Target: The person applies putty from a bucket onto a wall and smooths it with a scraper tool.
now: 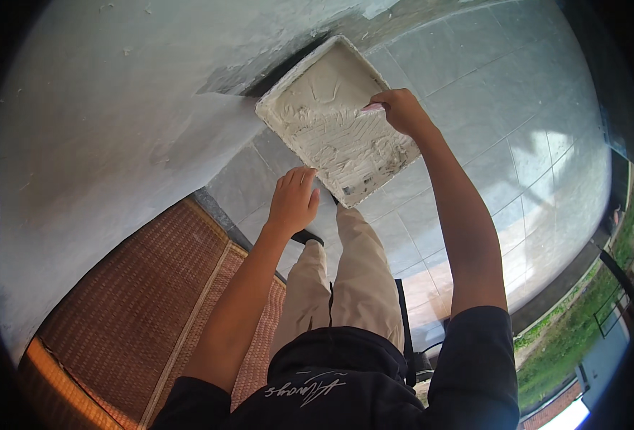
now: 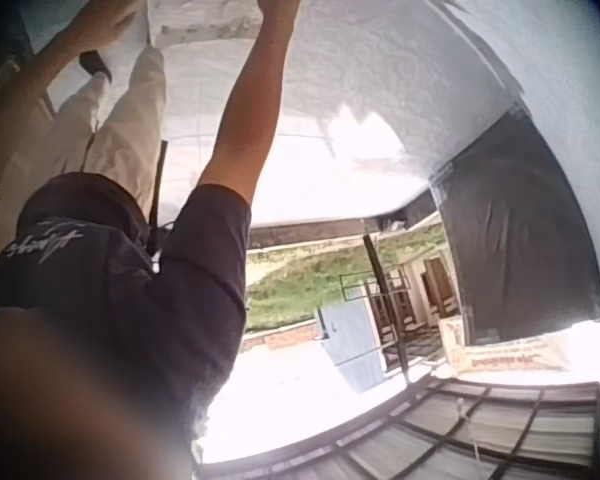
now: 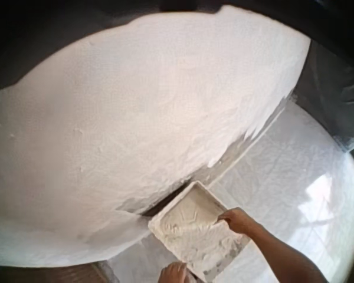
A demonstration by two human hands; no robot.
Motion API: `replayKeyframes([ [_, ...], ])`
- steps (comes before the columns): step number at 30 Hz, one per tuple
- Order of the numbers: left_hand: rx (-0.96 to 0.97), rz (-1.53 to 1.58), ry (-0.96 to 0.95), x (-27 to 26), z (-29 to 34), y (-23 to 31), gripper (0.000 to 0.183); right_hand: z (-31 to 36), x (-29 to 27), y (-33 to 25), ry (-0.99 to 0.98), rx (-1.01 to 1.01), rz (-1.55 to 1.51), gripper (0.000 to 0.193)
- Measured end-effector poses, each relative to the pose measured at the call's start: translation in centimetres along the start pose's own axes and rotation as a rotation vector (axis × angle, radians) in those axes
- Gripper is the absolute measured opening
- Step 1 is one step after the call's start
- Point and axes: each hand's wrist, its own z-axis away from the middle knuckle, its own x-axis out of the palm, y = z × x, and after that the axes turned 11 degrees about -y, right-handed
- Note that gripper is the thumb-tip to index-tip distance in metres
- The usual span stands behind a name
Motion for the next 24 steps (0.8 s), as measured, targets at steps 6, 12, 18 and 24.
replayKeyframes([
  [6, -0.001, 0.037, -0.032, 1.1, -0.2, 0.3, 0.043, -1.1, 0.3, 1.2, -0.039, -0.090, 0.113, 0.040],
  [12, -0.008, 0.061, -0.042, 1.8, -0.2, 0.5, 0.042, -1.6, 0.3, 0.5, -0.041, -0.103, 0.133, 0.044],
  [18, -0.009, 0.089, -0.039, 2.2, -0.1, 0.6, 0.041, -2.1, 0.3, 1.2, -0.057, -0.120, 0.136, 0.037],
  [24, -0.025, 0.084, -0.041, 3.0, 0.6, 0.0, 0.041, -3.0, 0.4, 1.6, -0.085, -0.112, 0.109, 0.028],
])
